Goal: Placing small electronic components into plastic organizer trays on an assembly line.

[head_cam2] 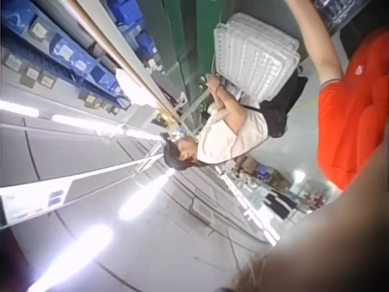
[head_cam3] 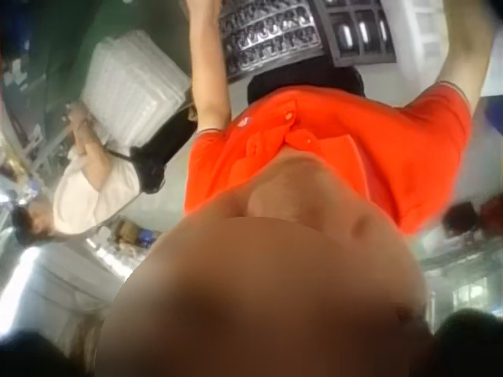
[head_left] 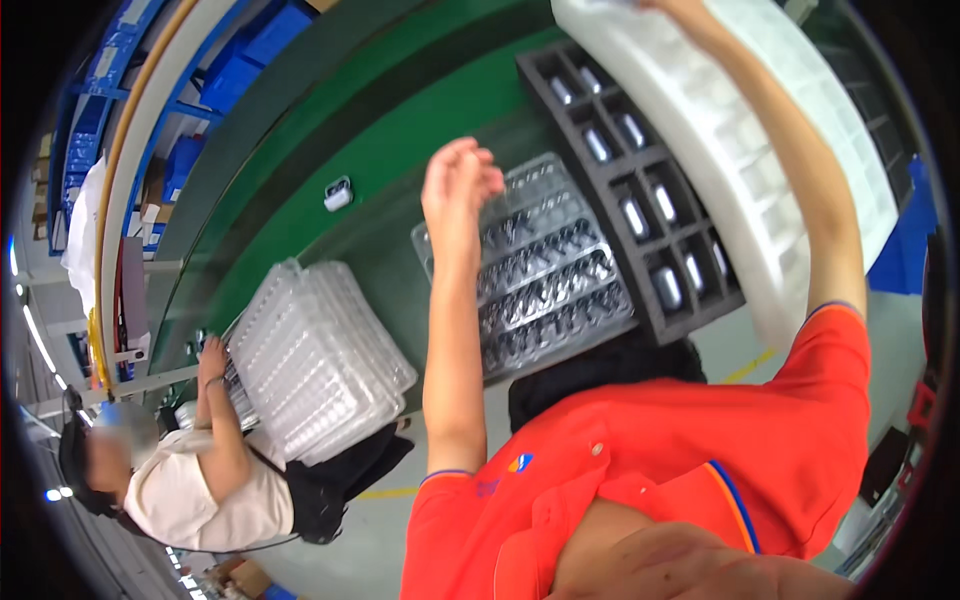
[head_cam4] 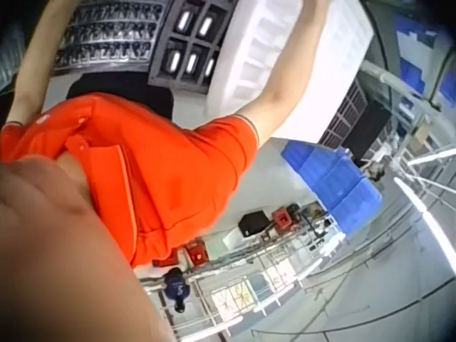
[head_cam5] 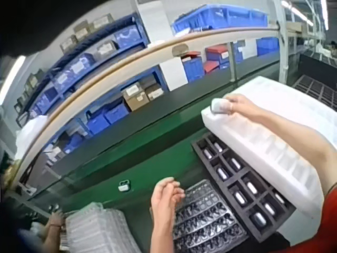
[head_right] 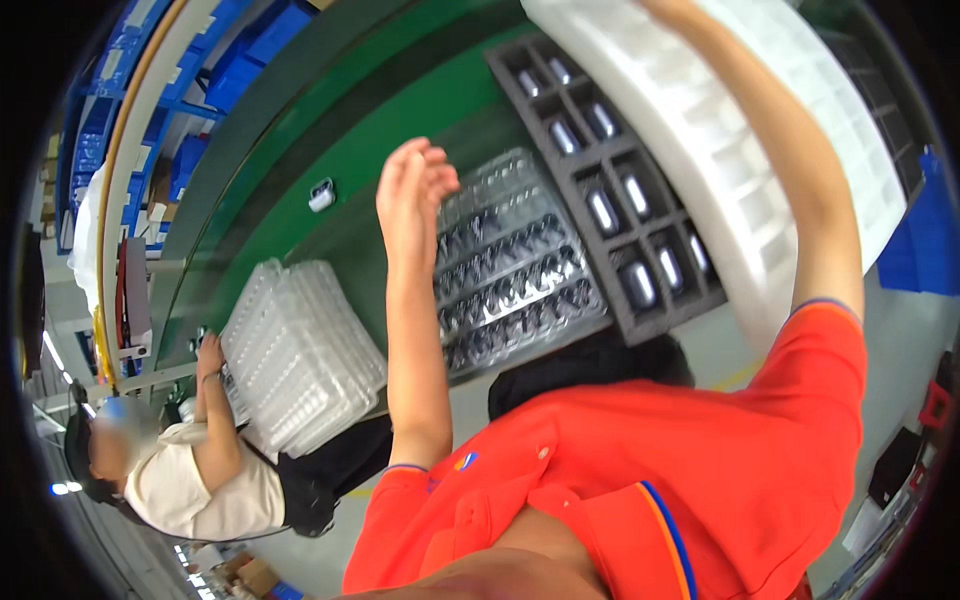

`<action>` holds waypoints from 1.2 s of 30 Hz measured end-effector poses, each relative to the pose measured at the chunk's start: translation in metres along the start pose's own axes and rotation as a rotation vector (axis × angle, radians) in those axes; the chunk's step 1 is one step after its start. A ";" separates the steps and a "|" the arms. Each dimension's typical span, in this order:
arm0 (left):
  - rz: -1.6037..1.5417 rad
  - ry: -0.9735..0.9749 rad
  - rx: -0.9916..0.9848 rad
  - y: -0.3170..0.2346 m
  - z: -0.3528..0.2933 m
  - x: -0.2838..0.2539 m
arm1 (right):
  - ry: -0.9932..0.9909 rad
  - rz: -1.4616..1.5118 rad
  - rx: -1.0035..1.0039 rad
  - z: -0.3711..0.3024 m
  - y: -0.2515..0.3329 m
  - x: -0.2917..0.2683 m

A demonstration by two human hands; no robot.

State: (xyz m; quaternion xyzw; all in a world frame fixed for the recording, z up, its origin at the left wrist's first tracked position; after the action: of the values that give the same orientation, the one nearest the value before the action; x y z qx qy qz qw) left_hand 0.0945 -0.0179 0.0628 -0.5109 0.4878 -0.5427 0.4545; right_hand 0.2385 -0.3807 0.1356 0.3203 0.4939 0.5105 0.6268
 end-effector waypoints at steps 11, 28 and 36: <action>-0.479 0.466 -0.138 -0.030 -0.047 0.088 | 0.496 0.074 -0.226 -0.138 0.124 0.116; 0.086 0.072 0.391 -0.034 -0.056 0.079 | 0.282 -0.224 -0.527 -0.144 0.139 0.119; 0.585 0.108 0.558 -0.038 -0.060 0.071 | 0.449 -0.174 -0.453 -0.147 0.126 0.134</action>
State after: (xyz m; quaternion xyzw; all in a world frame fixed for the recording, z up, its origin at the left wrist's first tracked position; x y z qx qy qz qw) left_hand 0.0305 -0.0807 0.1088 -0.1784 0.4696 -0.5283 0.6845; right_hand 0.0572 -0.2333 0.1650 0.0088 0.5194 0.6095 0.5988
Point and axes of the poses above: each hand's wrist, its own z-axis towards the middle knuckle, its own x-axis out of the palm, y = z × x, the point moved 5 cm from there along z, towards the middle knuckle, and after that the axes turned 9 degrees about z, right-handed, at the moved point
